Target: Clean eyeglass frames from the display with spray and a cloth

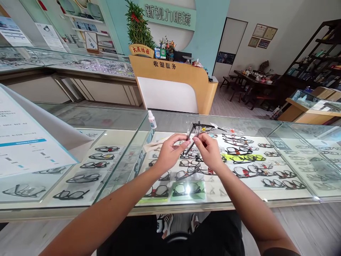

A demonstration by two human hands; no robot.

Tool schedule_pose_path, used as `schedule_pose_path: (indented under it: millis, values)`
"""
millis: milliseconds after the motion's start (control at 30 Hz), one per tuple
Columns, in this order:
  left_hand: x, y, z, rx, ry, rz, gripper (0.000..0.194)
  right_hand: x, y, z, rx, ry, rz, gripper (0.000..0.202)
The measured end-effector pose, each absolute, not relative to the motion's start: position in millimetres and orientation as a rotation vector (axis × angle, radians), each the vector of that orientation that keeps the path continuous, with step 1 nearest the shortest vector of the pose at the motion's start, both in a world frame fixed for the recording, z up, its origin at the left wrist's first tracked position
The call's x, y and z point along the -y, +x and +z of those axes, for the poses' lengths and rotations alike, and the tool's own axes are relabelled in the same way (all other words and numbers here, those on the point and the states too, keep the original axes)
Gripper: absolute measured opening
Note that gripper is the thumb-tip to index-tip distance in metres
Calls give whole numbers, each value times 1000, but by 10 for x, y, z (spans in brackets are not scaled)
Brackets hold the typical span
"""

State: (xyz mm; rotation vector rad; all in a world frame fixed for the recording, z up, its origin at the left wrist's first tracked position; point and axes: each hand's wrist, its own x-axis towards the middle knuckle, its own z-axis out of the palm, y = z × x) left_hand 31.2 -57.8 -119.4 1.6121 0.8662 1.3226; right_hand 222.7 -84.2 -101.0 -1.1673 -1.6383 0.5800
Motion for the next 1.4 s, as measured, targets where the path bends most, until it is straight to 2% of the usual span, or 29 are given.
schedule_pose_path:
  millis: [267, 567, 767, 833, 900, 967, 1033, 1100, 1400]
  values:
    - [514, 281, -1124, -885, 1234, 1430, 45, 751, 2265, -1023, 1353, -1100, 783, 46]
    - [395, 234, -1113, -831, 892, 1620, 52, 765, 2097, -1112, 959, -1134, 1113, 53]
    - [424, 219, -1109, -885, 1199, 1590, 44, 887, 2330, -847, 1542, -1499, 1140, 59]
    - [434, 218, -1115, -892, 1295, 1605, 37, 966, 2329, -798, 1713, -1474, 1157, 57]
    - [449, 229, -1132, -869, 1401, 1618, 31, 1029, 2261, -814, 1748, -1306, 1044, 44]
    - [477, 251, -1159, -830, 1480, 1595, 28, 1056, 2166, -883, 1732, -1187, 721, 27]
    - [520, 280, -1188, -794, 1524, 1529, 26, 1050, 2090, -975, 1788, -1135, 437, 39]
    - [571, 310, -1208, -762, 1531, 1450, 25, 1027, 2053, -1059, 1870, -1118, 312, 52]
    - [604, 323, -1180, -653, 1514, 1308, 39, 1008, 2084, -1105, 1950, -1074, 279, 42]
